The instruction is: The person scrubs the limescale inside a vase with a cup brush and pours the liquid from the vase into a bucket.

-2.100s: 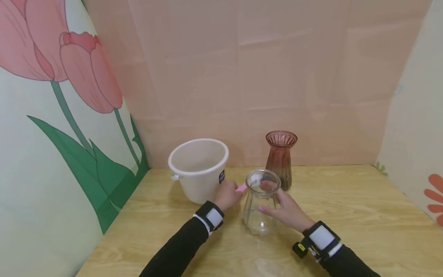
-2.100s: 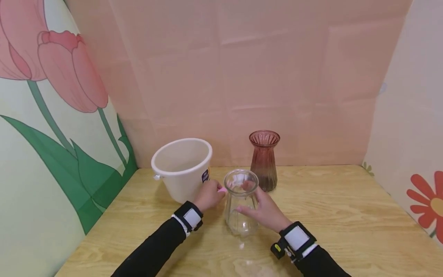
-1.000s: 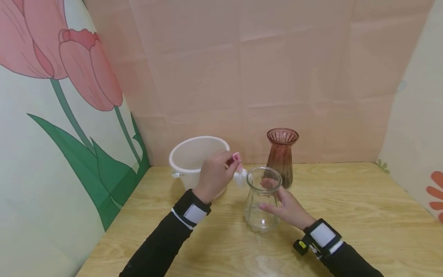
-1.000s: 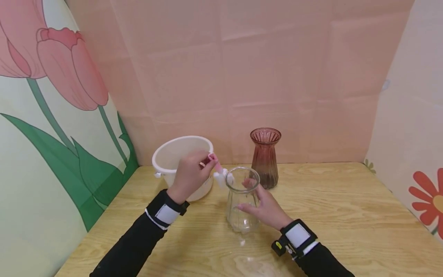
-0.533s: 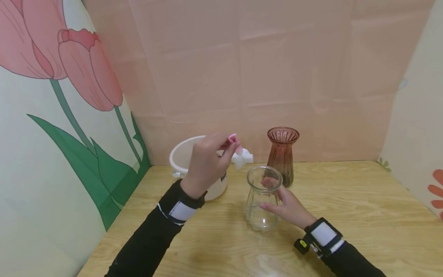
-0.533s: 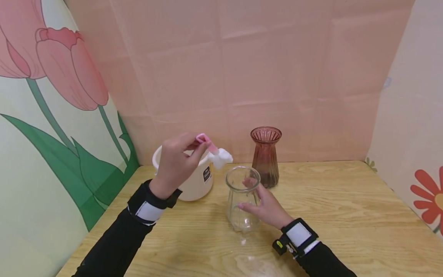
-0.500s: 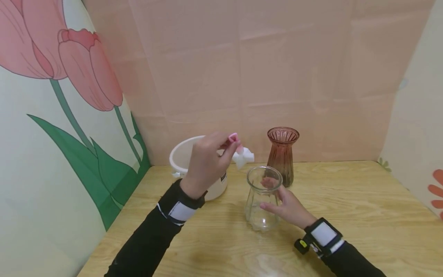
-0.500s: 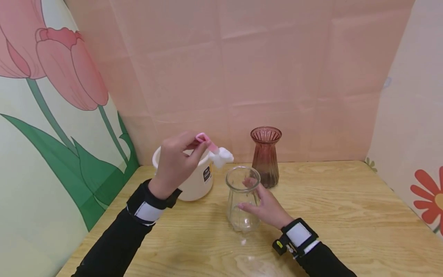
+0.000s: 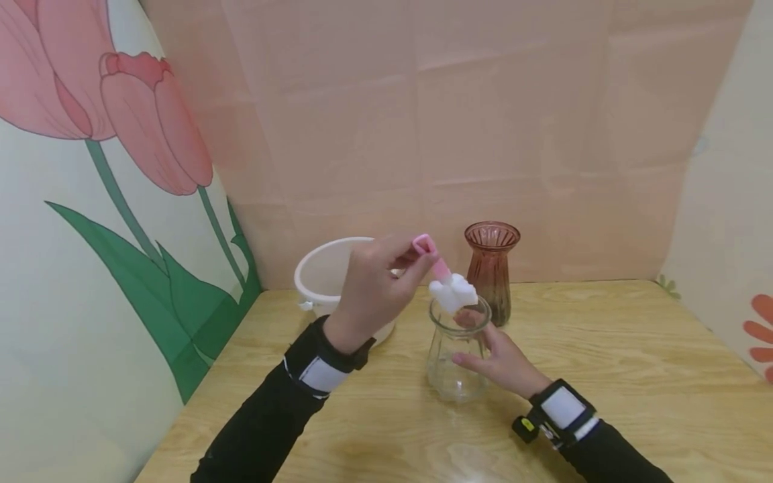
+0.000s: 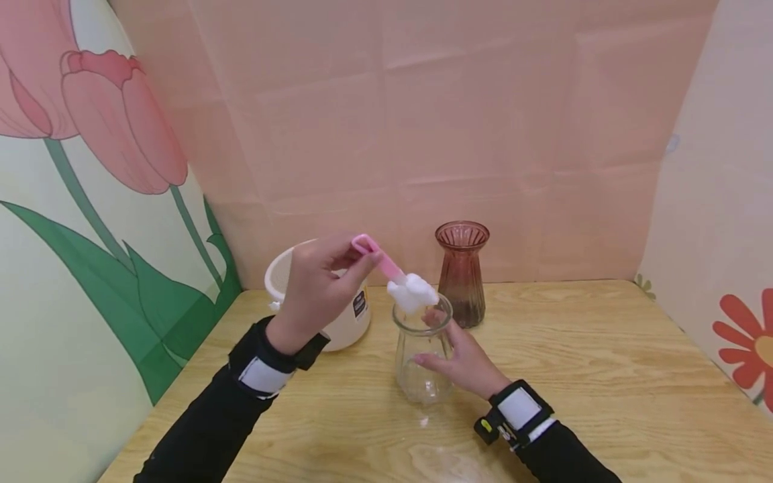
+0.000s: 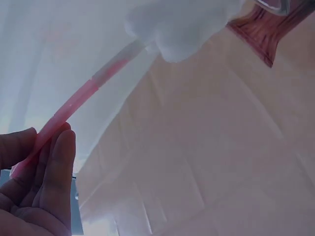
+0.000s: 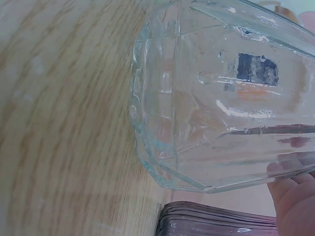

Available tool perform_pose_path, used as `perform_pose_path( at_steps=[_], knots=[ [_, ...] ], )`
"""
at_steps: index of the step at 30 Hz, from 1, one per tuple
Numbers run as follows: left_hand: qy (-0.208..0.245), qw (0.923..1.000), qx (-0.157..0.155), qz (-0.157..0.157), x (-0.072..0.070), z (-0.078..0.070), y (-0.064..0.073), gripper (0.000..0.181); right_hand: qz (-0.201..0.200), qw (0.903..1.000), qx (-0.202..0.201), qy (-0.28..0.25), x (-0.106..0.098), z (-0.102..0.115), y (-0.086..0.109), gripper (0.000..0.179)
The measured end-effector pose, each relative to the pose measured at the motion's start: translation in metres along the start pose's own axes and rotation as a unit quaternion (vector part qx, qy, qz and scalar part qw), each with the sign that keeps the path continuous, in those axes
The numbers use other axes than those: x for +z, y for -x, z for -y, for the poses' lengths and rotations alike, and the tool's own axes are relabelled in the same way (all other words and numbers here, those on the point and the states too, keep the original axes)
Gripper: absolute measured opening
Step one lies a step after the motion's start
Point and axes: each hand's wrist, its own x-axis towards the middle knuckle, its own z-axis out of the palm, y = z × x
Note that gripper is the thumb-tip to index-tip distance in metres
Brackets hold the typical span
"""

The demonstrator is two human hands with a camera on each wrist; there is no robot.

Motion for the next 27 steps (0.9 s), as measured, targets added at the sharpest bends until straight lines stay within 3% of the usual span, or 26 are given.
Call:
perform_pose_path(
  at_steps=[7, 20, 23, 27],
  knots=[
    [0.007, 0.9988, -0.032, 0.035, 0.022, 0.013, 0.011, 0.005, -0.002, 0.9996, 0.028, 0.004, 0.000, 0.001, 0.002, 0.085],
    [0.029, 0.9879, -0.098, 0.117, 0.055, 0.041, 0.036, 0.004, -0.006, 0.9998, 0.010, 0.018, 0.001, 0.000, 0.000, 0.077],
    [0.013, 0.9837, -0.105, 0.145, 0.063, 0.047, 0.039, 0.005, -0.008, 0.9996, 0.017, 0.022, 0.001, 0.000, 0.001, 0.074],
    [-0.003, 0.9712, -0.132, 0.198, 0.072, 0.053, 0.043, 0.005, -0.009, 0.9995, 0.025, 0.014, 0.001, 0.000, 0.002, 0.076]
  ],
)
